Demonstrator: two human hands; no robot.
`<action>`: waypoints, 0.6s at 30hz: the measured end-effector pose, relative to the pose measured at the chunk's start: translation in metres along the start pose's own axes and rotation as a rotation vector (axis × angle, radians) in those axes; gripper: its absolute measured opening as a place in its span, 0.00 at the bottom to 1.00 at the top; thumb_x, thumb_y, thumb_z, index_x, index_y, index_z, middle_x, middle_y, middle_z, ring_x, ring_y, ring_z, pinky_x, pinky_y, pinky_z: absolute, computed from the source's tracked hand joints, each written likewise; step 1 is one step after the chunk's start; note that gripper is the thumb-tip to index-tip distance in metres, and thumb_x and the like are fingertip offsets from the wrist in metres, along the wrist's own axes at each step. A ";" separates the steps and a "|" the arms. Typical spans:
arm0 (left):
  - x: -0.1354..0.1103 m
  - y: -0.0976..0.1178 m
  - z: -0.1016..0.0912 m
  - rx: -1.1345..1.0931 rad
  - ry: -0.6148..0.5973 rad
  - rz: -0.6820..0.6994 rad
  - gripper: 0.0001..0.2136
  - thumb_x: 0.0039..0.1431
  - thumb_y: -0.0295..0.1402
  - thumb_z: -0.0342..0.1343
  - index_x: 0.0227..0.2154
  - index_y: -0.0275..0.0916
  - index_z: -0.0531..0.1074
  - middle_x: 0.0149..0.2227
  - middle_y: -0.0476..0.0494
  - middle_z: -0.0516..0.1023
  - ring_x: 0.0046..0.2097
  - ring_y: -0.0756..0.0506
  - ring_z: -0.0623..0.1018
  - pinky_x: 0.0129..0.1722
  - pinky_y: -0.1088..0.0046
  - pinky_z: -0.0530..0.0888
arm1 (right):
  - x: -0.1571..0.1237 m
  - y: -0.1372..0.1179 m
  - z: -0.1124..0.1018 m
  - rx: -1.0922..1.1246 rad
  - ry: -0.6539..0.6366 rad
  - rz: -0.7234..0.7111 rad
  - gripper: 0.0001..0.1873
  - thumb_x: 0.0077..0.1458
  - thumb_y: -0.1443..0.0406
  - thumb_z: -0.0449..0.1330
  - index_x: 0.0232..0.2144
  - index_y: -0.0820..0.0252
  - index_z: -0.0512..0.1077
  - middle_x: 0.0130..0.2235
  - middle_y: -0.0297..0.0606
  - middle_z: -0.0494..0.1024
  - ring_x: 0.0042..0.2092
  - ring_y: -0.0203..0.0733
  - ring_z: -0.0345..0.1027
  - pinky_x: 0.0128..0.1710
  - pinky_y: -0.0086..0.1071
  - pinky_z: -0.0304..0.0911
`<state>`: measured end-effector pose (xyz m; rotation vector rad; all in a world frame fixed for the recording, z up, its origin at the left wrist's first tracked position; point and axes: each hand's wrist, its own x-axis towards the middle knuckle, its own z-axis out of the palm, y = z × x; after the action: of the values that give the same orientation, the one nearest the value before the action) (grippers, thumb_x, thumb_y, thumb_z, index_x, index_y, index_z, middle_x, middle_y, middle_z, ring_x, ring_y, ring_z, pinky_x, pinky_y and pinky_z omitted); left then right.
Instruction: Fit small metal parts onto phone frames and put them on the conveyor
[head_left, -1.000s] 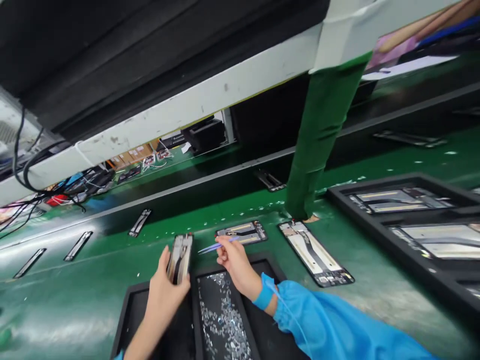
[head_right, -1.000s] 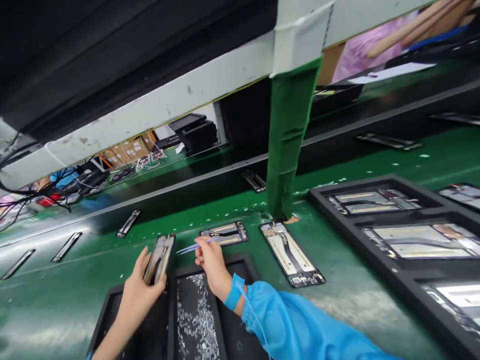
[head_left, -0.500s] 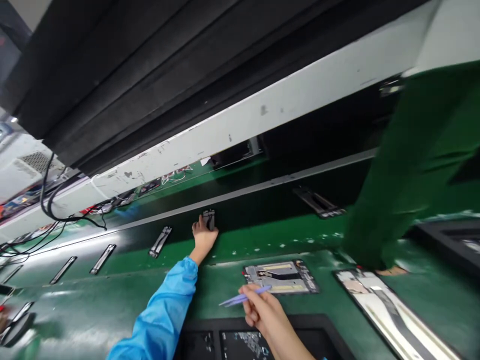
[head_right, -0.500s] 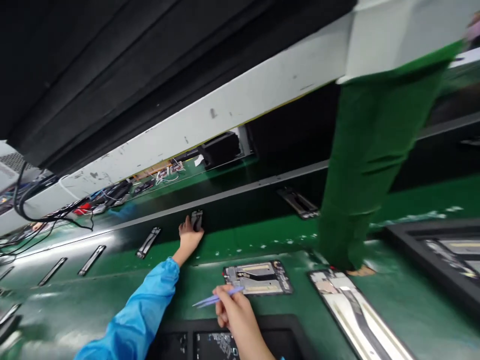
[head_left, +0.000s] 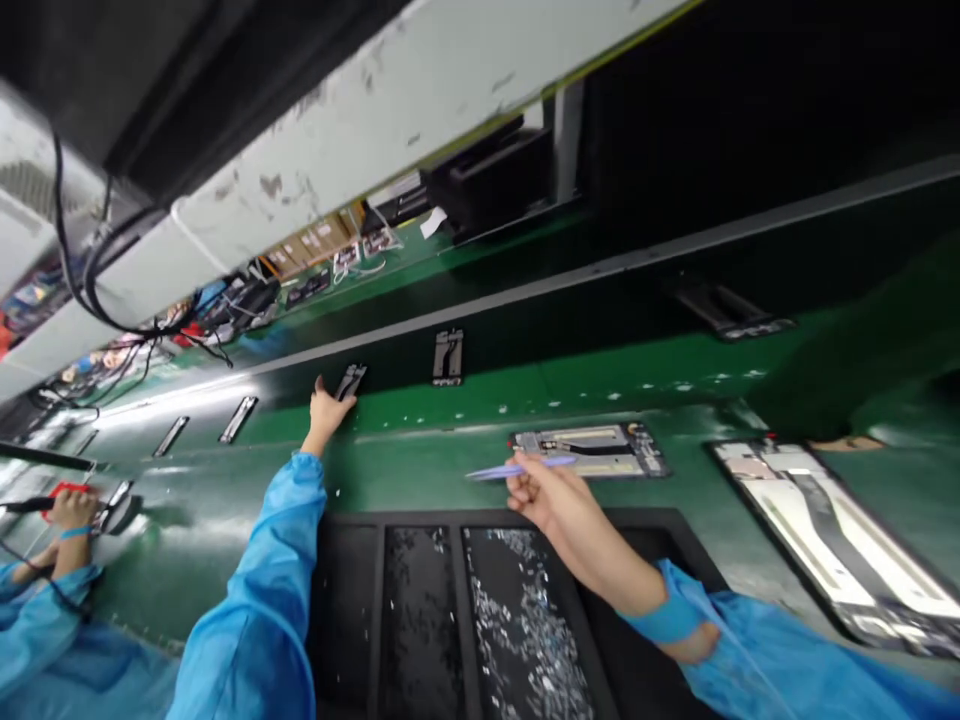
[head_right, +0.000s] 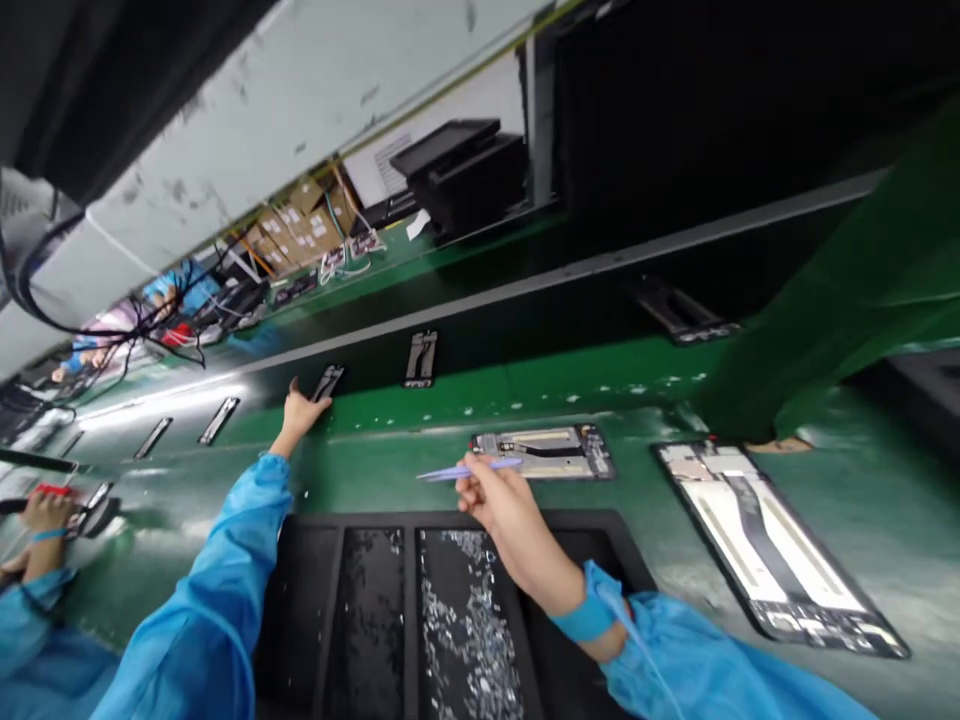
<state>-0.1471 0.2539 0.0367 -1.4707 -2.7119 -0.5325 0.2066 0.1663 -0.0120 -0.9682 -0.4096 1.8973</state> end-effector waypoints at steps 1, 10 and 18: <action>-0.007 0.002 0.001 -0.022 0.001 -0.005 0.19 0.70 0.40 0.60 0.58 0.38 0.70 0.59 0.38 0.72 0.55 0.39 0.77 0.54 0.53 0.77 | 0.000 -0.001 -0.001 -0.015 -0.003 0.007 0.30 0.30 0.48 0.80 0.28 0.59 0.73 0.24 0.31 0.71 0.28 0.34 0.61 0.27 0.28 0.62; -0.307 0.007 -0.031 -0.167 -0.016 0.031 0.42 0.47 0.40 0.67 0.66 0.39 0.59 0.39 0.46 0.71 0.45 0.37 0.76 0.50 0.50 0.74 | -0.008 -0.008 -0.005 -0.224 -0.100 -0.033 0.30 0.36 0.46 0.78 0.27 0.57 0.68 0.24 0.26 0.65 0.27 0.32 0.58 0.28 0.28 0.63; -0.418 -0.008 0.003 0.144 0.192 0.166 0.44 0.48 0.56 0.62 0.64 0.37 0.61 0.32 0.44 0.68 0.37 0.32 0.73 0.41 0.45 0.72 | -0.005 -0.013 -0.018 -0.768 -0.361 -0.103 0.21 0.42 0.50 0.77 0.31 0.58 0.80 0.30 0.35 0.79 0.32 0.40 0.70 0.33 0.32 0.65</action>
<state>0.0802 -0.0892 -0.0390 -1.5050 -2.4030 -0.4369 0.2296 0.1669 -0.0130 -1.0398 -1.4464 1.8362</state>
